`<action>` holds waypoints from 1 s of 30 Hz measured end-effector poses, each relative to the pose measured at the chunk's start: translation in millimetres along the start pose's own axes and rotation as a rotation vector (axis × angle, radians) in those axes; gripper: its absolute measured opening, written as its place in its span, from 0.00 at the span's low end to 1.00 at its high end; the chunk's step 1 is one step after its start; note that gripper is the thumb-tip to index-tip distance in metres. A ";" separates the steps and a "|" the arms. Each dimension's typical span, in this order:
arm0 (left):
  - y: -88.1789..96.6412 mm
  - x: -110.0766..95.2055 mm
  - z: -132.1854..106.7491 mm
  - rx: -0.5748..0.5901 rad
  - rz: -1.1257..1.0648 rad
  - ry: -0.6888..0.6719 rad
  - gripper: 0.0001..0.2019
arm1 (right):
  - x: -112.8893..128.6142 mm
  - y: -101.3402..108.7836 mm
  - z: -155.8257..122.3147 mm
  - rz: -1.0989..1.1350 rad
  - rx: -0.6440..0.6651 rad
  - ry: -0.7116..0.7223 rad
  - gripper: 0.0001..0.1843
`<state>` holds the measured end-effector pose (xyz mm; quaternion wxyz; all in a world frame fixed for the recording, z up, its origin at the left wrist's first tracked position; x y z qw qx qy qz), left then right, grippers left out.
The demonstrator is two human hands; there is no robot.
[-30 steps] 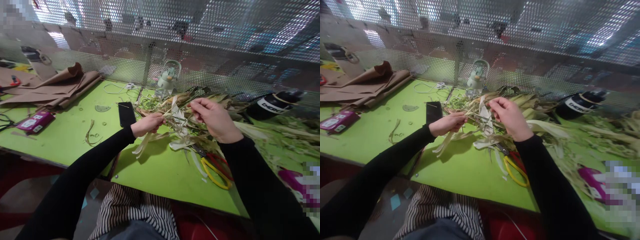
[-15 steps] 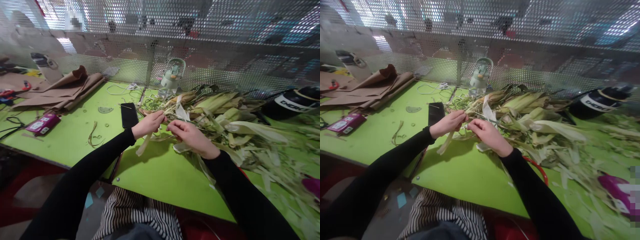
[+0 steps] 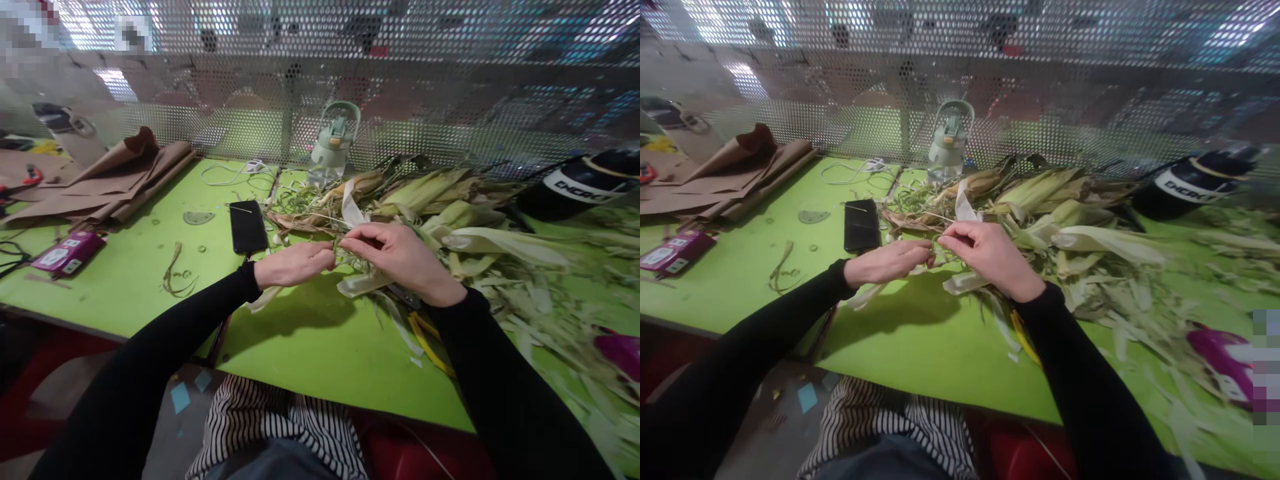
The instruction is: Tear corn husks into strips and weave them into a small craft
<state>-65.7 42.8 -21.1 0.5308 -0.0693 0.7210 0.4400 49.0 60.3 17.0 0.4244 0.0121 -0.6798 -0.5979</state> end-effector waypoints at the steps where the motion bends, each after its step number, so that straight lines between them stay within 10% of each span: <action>1: 0.3 0.4 -0.3 -0.005 -0.003 0.004 0.16 | 0.0 -0.3 0.3 0.016 0.011 0.004 0.14; 24: -12.3 -3.7 -3.4 0.183 0.049 0.049 0.20 | 32.6 -1.4 -16.2 0.034 0.376 0.240 0.17; 30: -18.7 -6.5 -2.6 0.219 0.134 0.049 0.19 | 27.4 -8.3 -8.4 -0.187 0.277 0.229 0.16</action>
Point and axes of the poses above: each hand's wrist, its own z-axis towards the middle knuckle, its own y-axis out of the back of the hand, x = y × z, the point moved 8 cm from there along z, towards the middle knuckle, and after that the axes turned 10 degrees about x, right-handed, at the moved point
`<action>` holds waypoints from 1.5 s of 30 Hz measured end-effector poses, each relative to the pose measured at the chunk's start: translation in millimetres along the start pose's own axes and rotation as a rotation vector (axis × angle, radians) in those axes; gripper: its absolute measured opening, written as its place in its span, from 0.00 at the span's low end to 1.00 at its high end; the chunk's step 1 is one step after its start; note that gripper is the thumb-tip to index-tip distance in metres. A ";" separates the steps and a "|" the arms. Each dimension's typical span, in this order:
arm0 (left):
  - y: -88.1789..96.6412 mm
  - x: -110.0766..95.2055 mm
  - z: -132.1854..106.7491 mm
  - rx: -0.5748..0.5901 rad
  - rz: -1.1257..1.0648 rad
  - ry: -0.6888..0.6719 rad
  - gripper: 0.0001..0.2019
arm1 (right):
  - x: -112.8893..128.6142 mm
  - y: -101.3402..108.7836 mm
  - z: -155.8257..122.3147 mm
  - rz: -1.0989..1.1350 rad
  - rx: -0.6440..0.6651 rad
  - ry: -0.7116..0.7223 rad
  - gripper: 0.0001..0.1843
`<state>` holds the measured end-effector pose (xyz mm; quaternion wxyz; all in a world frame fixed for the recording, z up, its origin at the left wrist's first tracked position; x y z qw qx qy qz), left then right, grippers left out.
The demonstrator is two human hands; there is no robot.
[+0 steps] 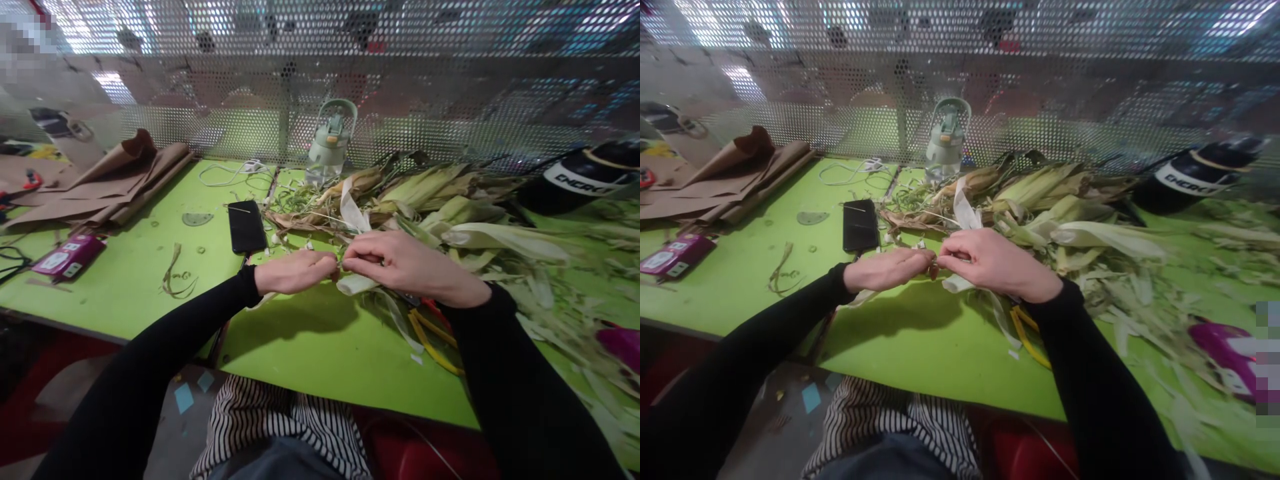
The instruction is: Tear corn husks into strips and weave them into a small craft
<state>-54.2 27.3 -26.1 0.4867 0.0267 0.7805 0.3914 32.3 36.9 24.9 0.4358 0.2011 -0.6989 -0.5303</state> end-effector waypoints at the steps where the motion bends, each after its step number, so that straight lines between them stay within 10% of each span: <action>1: -1.3 -0.1 0.8 0.011 0.014 0.010 0.19 | -1.4 -1.0 1.0 -0.012 -0.004 -0.008 0.16; 25: -11.1 -0.6 8.5 0.043 0.085 -0.048 0.11 | -22.9 -3.4 2.1 0.200 -0.023 -0.205 0.15; 35: 34.6 14.5 -10.0 -0.428 -0.472 -0.099 0.11 | -56.5 -41.7 13.9 0.774 -0.194 -0.250 0.20; 41: 47.9 26.8 -10.8 -0.626 0.015 0.101 0.11 | -20.0 -33.7 12.8 -0.021 -0.301 -0.215 0.17; 45: 29.3 20.6 0.1 -0.472 0.401 0.164 0.10 | 6.3 -28.5 6.9 -0.445 -0.314 -0.144 0.19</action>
Point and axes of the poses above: each hand's wrist, its own z-axis towards the middle knuckle, its own y-axis out of the back of the hand, x = y × z, the point moved 8 cm from there along z, towards the middle knuckle, and after that the axes turned 10 degrees about x, right-handed, at the moved point
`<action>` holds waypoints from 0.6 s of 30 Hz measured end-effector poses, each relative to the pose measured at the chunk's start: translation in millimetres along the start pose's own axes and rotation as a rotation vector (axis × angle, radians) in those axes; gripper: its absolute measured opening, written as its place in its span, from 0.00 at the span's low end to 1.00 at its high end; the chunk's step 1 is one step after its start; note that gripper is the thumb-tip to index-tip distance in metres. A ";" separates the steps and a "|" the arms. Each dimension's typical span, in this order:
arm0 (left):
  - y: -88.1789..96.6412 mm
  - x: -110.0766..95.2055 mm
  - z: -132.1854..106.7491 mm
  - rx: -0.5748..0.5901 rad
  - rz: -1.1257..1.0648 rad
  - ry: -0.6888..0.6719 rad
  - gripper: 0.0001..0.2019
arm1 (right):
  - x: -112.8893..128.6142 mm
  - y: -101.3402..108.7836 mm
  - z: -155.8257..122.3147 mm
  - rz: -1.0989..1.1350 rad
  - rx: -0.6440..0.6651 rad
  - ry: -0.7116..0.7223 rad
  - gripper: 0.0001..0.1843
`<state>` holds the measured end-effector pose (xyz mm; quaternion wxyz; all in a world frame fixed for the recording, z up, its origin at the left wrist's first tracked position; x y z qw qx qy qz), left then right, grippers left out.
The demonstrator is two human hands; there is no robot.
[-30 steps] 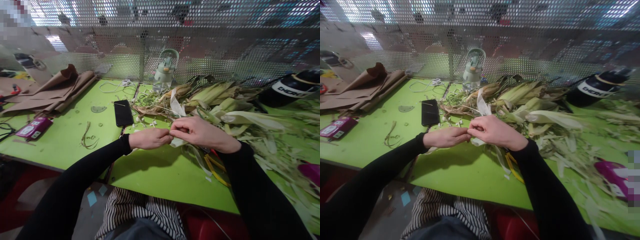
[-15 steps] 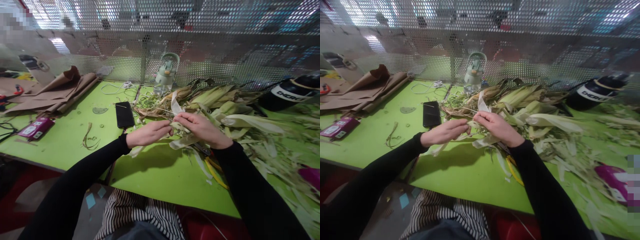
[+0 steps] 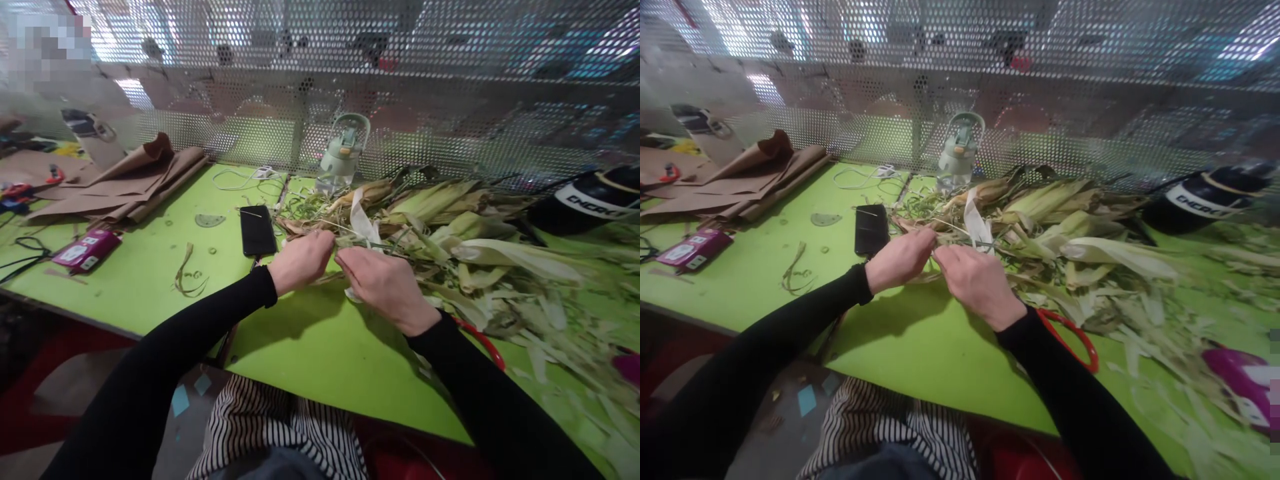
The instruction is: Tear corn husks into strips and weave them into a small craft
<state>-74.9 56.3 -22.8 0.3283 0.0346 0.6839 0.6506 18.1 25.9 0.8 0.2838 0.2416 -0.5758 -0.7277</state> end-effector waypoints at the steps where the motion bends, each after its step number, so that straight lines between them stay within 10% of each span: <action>1: -7.1 -4.9 -0.6 0.058 0.050 -0.034 0.11 | -0.1 4.8 -1.0 0.002 -0.019 0.004 0.19; 7: -18.7 -35.4 -10.1 0.228 0.003 -0.295 0.10 | -36.4 16.9 0.1 0.530 -0.016 -0.148 0.14; 18: 11.4 -12.1 -5.0 -0.118 -0.373 -0.200 0.11 | -44.2 -15.4 5.9 0.800 0.047 -0.120 0.18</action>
Point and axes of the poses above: each hand's wrist, its own z-axis towards the middle knuckle, its own y-axis out of the back of the hand, x = y × z, the point moved 8 cm from there along z, towards the middle knuckle, and after that the axes turned 10 degrees about x, right-handed, at the moved point
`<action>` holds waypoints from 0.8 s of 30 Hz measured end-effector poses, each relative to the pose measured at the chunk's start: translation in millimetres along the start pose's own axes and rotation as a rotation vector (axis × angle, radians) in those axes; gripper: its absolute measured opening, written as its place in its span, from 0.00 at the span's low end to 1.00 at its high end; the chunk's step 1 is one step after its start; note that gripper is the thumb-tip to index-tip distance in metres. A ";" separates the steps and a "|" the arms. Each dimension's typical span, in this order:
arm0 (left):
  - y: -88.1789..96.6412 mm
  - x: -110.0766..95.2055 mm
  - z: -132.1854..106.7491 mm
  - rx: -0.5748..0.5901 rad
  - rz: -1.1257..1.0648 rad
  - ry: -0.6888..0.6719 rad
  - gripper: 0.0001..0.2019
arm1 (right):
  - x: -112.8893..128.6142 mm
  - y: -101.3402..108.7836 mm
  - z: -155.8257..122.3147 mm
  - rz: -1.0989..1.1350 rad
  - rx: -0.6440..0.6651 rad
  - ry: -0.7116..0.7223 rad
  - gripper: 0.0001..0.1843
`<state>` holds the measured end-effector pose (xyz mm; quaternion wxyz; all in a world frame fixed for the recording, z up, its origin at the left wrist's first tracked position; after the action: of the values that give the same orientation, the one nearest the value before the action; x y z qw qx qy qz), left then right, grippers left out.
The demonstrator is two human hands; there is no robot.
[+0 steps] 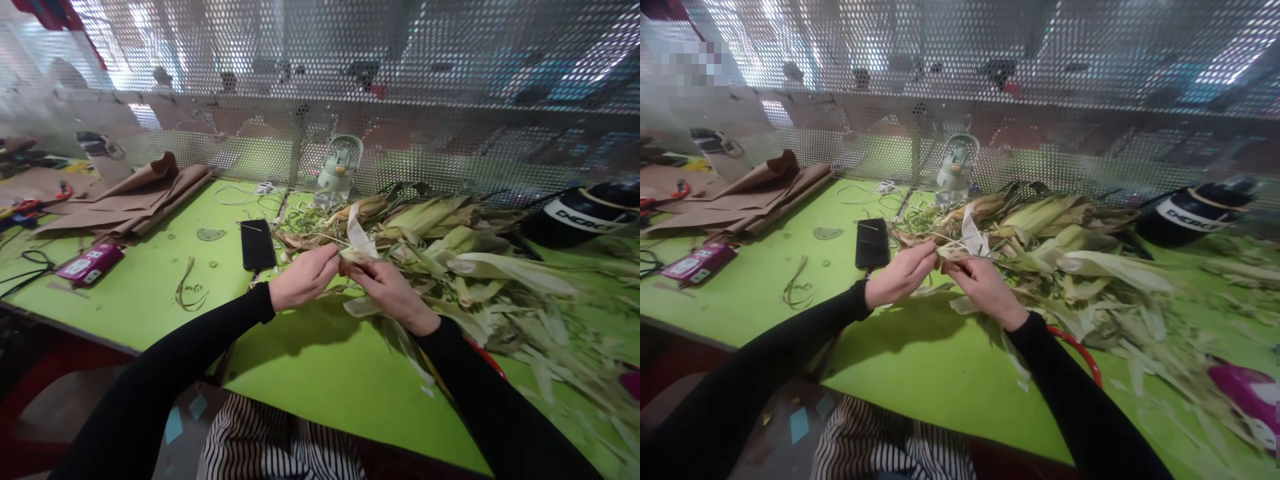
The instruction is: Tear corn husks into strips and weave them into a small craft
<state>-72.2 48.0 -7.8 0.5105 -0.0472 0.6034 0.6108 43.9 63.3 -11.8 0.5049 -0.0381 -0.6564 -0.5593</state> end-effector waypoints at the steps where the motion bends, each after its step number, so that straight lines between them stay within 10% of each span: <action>1: 1.2 3.1 0.7 -0.029 0.008 0.025 0.11 | -0.7 -1.2 -0.2 -0.025 -0.008 -0.013 0.18; 12: -2.4 22.7 3.5 -0.075 -0.239 0.148 0.11 | 7.8 1.9 -9.7 -0.211 -0.257 -0.040 0.19; 24: -12.5 18.5 -2.8 -0.010 -0.698 0.237 0.07 | 10.6 -3.9 -8.6 -0.186 -0.254 -0.007 0.17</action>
<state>-73.9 53.2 -29.6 0.6147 -0.3231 0.6028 0.3930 41.7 49.7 -8.2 0.4397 -0.0424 -0.5827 -0.6821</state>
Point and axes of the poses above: each hand's wrist, its own z-axis towards the middle knuckle, its own y-axis out of the back of the hand, x = y × z, the point moved 8 cm from there along z, towards the middle knuckle, and after that the axes turned 10 degrees about x, right-handed, at the moved point
